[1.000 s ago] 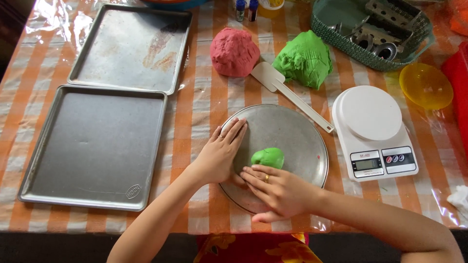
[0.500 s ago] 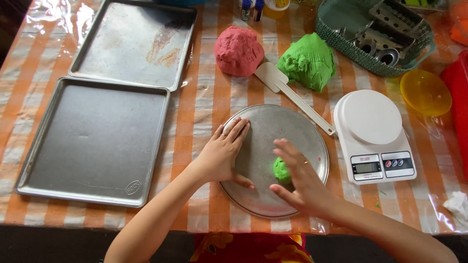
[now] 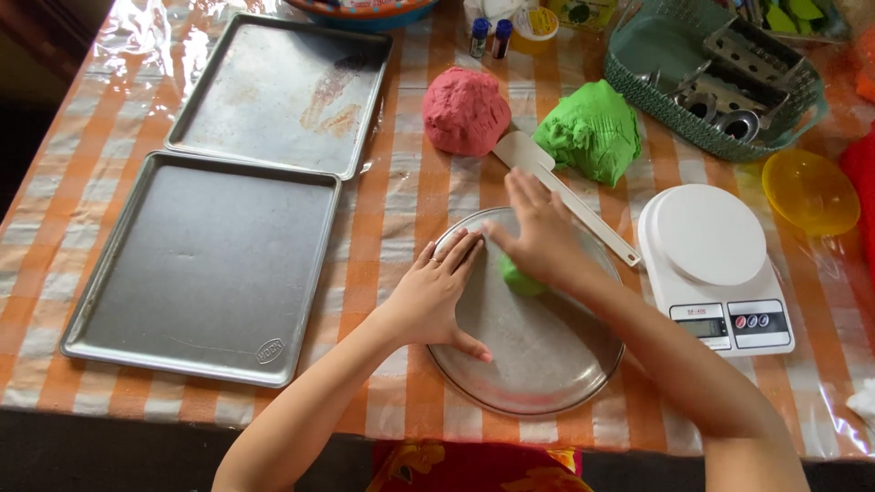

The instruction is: Preparing and weighing colored dough, then rolling it out with a rolling pin on a metal plate.

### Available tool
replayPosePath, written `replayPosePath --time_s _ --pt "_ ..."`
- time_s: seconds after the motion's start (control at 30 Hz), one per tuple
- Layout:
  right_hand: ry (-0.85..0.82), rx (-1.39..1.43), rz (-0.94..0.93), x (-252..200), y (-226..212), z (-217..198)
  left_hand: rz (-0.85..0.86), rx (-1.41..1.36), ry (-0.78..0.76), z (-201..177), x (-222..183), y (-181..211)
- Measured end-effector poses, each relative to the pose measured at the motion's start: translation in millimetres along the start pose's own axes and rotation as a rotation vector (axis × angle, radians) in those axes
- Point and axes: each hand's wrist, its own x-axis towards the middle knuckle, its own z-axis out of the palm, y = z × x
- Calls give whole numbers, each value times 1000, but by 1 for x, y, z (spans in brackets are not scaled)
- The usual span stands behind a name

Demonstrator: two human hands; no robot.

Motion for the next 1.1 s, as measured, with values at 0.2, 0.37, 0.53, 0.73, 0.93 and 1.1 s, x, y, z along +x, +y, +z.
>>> replayPosePath --time_s 0.2,0.37,0.53,0.73,0.93,1.1 --pt "108 -264 -563 -88 -18 23 45 23 65 20 2 -11" --pt "234 -289 -855 -144 26 16 51 8 151 36 7 -14" --pt "190 -138 -809 -139 59 -6 65 -31 204 45 10 -18" --pt "-24 181 -143 -56 71 -9 74 -25 194 42 10 -16" --pt "-124 -68 -240 -33 -3 35 44 -46 104 35 9 -14" --pt "388 -688 -769 -113 -20 44 134 132 203 66 13 -36"
